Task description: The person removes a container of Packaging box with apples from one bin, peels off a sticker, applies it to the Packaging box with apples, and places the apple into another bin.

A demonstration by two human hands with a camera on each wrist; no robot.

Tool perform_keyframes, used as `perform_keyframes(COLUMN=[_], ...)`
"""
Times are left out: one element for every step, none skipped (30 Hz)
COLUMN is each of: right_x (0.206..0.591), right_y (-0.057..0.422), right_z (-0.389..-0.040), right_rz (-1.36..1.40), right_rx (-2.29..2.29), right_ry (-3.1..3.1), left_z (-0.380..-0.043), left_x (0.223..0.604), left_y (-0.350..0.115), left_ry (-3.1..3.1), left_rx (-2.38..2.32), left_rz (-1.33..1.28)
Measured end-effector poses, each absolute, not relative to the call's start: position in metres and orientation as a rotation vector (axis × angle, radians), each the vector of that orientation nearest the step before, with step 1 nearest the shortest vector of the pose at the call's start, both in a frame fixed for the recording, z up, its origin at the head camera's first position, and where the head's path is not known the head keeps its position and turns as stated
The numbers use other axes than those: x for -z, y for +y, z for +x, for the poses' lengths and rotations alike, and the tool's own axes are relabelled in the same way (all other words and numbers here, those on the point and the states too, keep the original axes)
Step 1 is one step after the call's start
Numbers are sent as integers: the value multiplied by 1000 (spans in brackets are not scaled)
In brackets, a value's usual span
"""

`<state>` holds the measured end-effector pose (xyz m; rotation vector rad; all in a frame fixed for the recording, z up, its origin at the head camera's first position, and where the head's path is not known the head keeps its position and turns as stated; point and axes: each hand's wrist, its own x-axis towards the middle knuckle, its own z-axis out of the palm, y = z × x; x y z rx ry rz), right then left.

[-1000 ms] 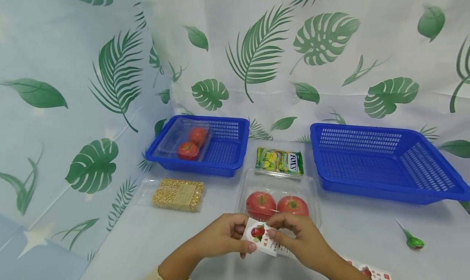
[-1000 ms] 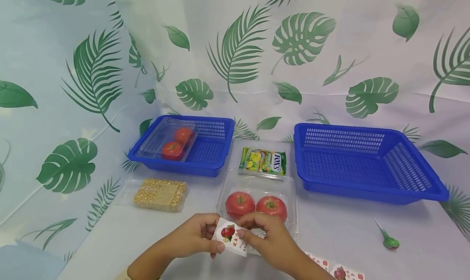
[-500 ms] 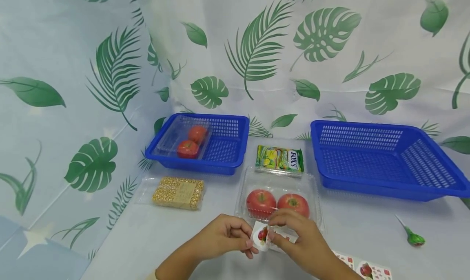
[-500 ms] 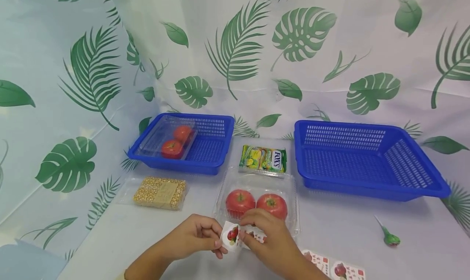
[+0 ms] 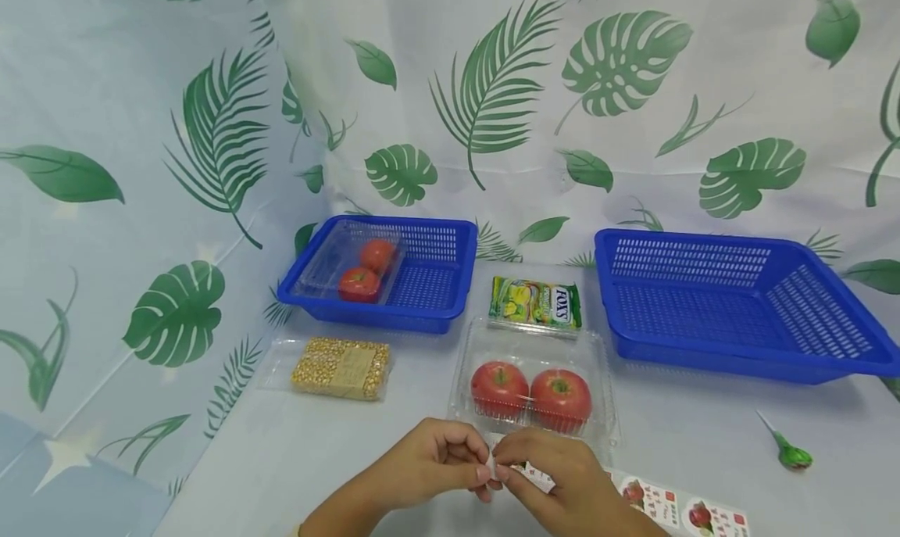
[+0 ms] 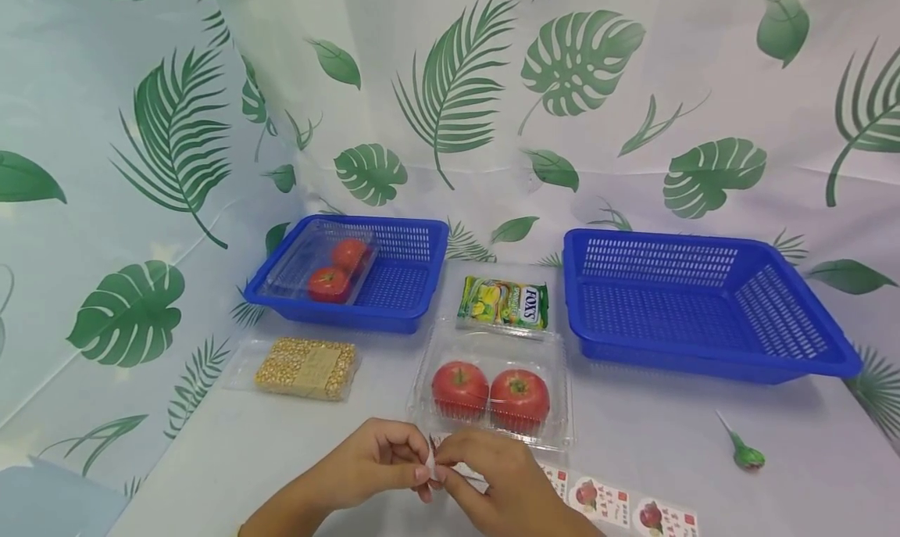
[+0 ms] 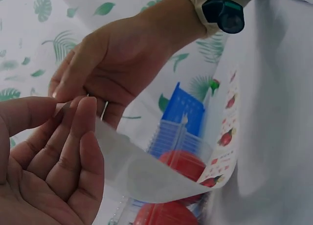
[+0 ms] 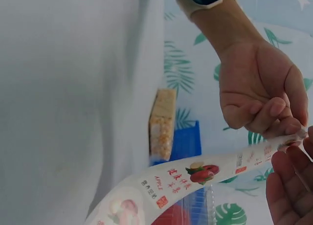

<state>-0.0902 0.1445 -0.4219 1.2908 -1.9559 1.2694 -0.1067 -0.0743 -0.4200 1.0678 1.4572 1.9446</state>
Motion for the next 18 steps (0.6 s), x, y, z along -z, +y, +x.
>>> perform_keyframes(right_x=[422,423,423,423,424,424,425,425,426,427,428,429,429,430,430,430,430,430], right_y=[143,142,142,141,140,139,138,138,137,136,136,137,137,138,139,140,140,141], right_z=[-90,-90,-90,-90,-91,-92,-92,-93,-93,-93,-93,-92,-91,-90,-89,-88,-88,-88], right_rz=[1313,1327,1333,1335,1340,1351,1364,1381,1394,1407,1414,1415,1411,1400,1390,1377,1369,1368], right_rx=[-1270,-1270,-1270,-1266,-1267,-1265,-1266,-1271,-1273,-1282,-1296,-1313,-1337,-1362,-1385,-1408,-1421,-1423], right_ry=[-1952,-1948,-1951,-1950,-1943,-1933,-1925,-1920,-1922,-1929,-1947,-1973,-2007,-2045,-2085,-2119,-2139,-2147], left_z=[-106,-105,-105,-104,-104,-103,-103,-102,-101,-100,-100,-99,-98,-98,-97,-96,-96,-95], left_x=[421,422,423,424,426,427,429,430,432,433,434,435,436,437,436,435,435,434], left_y=[-75,-75,-76,-76,-77,-78,-79,-80,-82,-83,-84,-86,-87,-88,-89,-90,-90,-91], left_ry=[1465,1473,1479,1487,1491,1496,1503,1507,1511,1519,1530,1538,1546,1556,1570,1585,1597,1605], left_rx=[-1943,-1941,-1940,-1933,-1929,-1922,-1915,-1909,-1902,-1896,-1891,-1885,-1880,-1875,-1859,-1843,-1828,-1819], left_rz=[1070,1072,1073,1073,1071,1068,1064,1059,1052,1044,1039,1031,1023,1017,987,967,946,929])
